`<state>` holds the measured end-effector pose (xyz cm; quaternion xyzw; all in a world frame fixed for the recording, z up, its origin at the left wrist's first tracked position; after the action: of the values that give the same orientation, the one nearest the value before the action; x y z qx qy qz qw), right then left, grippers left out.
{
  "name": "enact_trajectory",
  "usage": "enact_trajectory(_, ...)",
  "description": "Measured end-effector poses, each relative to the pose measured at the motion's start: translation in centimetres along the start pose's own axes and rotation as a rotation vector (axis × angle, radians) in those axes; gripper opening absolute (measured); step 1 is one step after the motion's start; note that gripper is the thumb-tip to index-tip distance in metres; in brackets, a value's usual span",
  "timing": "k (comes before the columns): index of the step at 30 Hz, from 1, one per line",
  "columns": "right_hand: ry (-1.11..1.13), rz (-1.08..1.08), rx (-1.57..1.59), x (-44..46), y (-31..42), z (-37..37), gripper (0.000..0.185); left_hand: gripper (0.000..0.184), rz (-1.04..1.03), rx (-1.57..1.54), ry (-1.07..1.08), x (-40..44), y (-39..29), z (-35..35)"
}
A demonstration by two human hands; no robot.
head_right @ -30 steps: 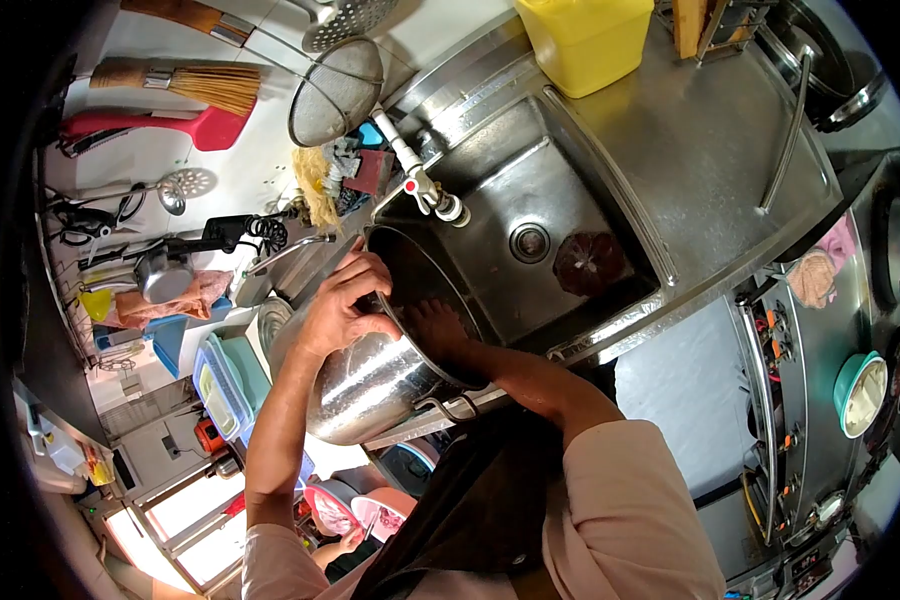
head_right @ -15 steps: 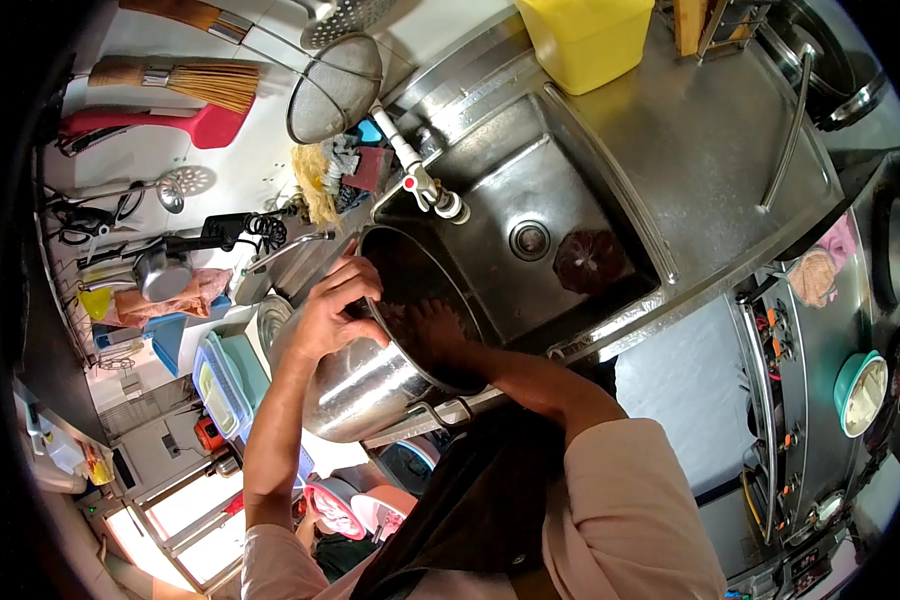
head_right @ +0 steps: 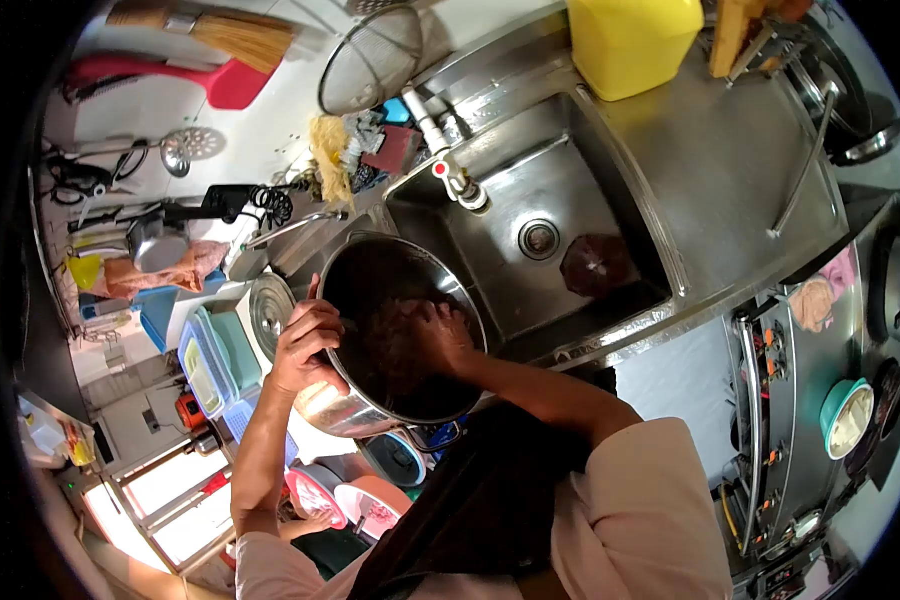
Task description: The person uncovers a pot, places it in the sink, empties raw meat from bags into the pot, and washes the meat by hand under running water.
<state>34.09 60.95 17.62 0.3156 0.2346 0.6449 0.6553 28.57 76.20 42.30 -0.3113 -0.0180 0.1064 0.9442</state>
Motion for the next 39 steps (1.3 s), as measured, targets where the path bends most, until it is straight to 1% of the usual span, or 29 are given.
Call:
enact_trajectory(1,-0.048,0.055,0.060,-0.5,-1.2,-2.0,0.046,0.071,-0.002,-0.003,-0.014,-0.5,0.2,0.1)
enact_trajectory(2,-0.093,0.108,0.122,-1.1,-3.1,-5.4,0.044,0.070,0.012,-0.022,-0.020,-0.9,0.3,0.0)
enact_trajectory(5,-0.297,0.114,0.219,-2.1,-3.5,-2.8,0.027,0.068,0.012,-0.043,-0.021,-1.5,0.3,0.0)
enact_trajectory(7,-0.349,0.091,0.472,-0.7,-2.9,7.6,0.022,0.067,0.018,-0.047,-0.048,-1.9,0.4,0.1)
enact_trajectory(8,-0.430,-0.032,0.477,-0.2,-3.0,11.5,0.020,0.067,0.010,-0.046,-0.060,-2.3,0.7,0.1)
enact_trajectory(9,-0.509,-0.156,0.482,0.1,-4.0,13.7,0.017,0.067,0.003,-0.045,-0.070,-2.5,0.9,0.0)
enact_trajectory(10,-0.542,-0.207,0.351,0.0,-9.3,9.7,0.016,0.067,0.014,-0.038,-0.082,-2.5,0.6,0.0)
enact_trajectory(11,-0.575,-0.259,0.217,-0.3,-15.5,4.1,0.015,0.067,0.014,-0.035,-0.093,-2.5,0.6,0.0)
enact_trajectory(12,-0.495,-0.353,0.187,-1.0,-19.8,0.7,0.015,0.066,0.014,-0.033,-0.101,-2.4,0.6,0.0)
enact_trajectory(13,-0.412,-0.451,0.159,-1.5,-22.6,-1.7,0.014,0.066,0.015,-0.034,-0.104,-2.6,0.8,-0.2)
enact_trajectory(16,0.176,-0.540,0.005,-0.9,-26.5,-6.6,0.021,0.065,0.015,-0.076,-0.124,-3.0,1.5,-0.6)
enact_trajectory(18,0.142,-0.389,0.080,-1.0,-28.8,-10.9,0.030,0.062,0.025,-0.092,-0.135,-3.1,1.3,-0.9)
enact_trajectory(20,0.138,-0.238,0.005,-0.6,-30.5,-13.9,0.037,0.058,0.036,-0.078,-0.144,-3.4,1.7,-1.2)
enact_trajectory(22,0.164,-0.151,-0.075,-0.3,-30.8,-15.1,0.036,0.055,0.110,-0.101,-0.157,-4.1,1.6,-1.4)
enact_trajectory(24,0.212,-0.136,-0.116,-0.1,-30.1,-14.4,0.035,0.055,0.144,-0.089,-0.184,-4.5,1.5,-1.8)
enact_trajectory(29,0.266,-0.143,-0.116,-2.1,-27.2,-12.0,0.032,0.057,0.121,-0.090,-0.181,-4.1,1.9,-1.6)
enact_trajectory(32,0.247,-0.162,-0.083,-3.7,-25.2,-10.2,0.030,0.057,0.080,-0.128,-0.175,-3.8,2.2,-1.4)
enact_trajectory(35,0.118,-0.213,0.014,-4.4,-22.2,-6.7,0.028,0.057,0.059,-0.122,-0.155,-3.6,2.1,-1.2)
enact_trajectory(39,-0.226,-0.294,0.182,-3.0,-17.6,0.5,0.025,0.059,0.049,-0.117,-0.172,-3.1,2.2,-0.8)
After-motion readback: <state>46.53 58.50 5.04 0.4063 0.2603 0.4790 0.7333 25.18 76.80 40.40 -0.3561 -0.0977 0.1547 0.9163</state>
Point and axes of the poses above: each hand's wrist, its own x-axis towards the middle knuckle, its own z-axis out of the back of the hand, y = z × x, the point moved 2 cm from there along x, towards the middle knuckle, and after that the axes turned 14 degrees about z, right-handed, at the moved point
